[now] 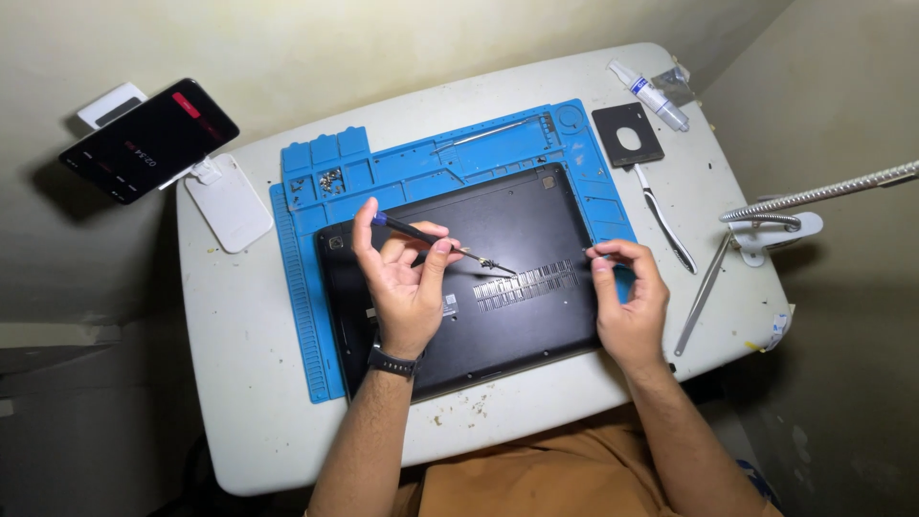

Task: Using a screwdriver to remove screws and adjust internal components of a laptop on a repair bench.

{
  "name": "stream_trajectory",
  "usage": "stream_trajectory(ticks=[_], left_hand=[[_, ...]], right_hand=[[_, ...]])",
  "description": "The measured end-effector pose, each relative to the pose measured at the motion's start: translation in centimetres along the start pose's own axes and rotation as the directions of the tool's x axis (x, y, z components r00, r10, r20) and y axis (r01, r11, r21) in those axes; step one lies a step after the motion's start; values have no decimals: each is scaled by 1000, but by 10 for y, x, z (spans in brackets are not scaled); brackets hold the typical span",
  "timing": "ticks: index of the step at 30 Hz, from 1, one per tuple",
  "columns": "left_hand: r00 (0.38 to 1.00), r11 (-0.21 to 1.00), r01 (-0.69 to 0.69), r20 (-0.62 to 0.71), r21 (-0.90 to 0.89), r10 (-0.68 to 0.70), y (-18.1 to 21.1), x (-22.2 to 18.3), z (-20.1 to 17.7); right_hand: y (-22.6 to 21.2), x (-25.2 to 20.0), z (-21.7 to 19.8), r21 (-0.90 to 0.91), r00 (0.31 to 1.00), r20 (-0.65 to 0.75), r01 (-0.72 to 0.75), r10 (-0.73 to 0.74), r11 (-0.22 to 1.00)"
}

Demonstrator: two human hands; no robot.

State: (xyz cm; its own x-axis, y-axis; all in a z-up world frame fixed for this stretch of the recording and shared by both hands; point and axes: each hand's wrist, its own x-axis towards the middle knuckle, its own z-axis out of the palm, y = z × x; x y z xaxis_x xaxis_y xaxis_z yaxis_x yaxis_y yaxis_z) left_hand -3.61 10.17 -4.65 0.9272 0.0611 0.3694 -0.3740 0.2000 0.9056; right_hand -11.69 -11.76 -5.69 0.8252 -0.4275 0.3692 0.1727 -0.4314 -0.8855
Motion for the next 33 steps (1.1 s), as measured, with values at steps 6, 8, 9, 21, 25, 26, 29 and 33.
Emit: stream_trajectory(ticks=[6, 8, 9, 21, 25, 26, 29, 33], left_hand=[[993, 1000, -9, 115, -21, 11, 1, -7, 18], [989, 999, -11, 149, -30, 15, 0, -11, 31], [984, 999, -18, 176, -38, 24, -1, -13, 37], [900, 984, -178, 404, -1, 164, -10, -18, 90], [881, 979, -205, 438, 15, 178, -12, -18, 95], [860, 970, -241, 465, 4, 212, -14, -18, 96], [806, 951, -310, 528, -7, 266, -16, -17, 100], [719, 941, -334, 633, -47, 286, 1, -13, 109]], right_hand=[[24, -17, -29, -280, 999, -38, -24, 14, 960], [25, -24, -28, -276, 999, -46, -37, 25, 961], [25, -27, -27, -269, 998, -49, -43, 31, 962], [28, -23, -28, -279, 999, 36, -27, 38, 960], [30, -22, -28, -262, 999, 17, -41, 47, 964], [31, -22, -29, -240, 998, 14, -57, 62, 969], [32, -22, -31, -198, 996, 4, -87, 90, 976], [32, -23, -31, -160, 994, -7, -111, 111, 981]])
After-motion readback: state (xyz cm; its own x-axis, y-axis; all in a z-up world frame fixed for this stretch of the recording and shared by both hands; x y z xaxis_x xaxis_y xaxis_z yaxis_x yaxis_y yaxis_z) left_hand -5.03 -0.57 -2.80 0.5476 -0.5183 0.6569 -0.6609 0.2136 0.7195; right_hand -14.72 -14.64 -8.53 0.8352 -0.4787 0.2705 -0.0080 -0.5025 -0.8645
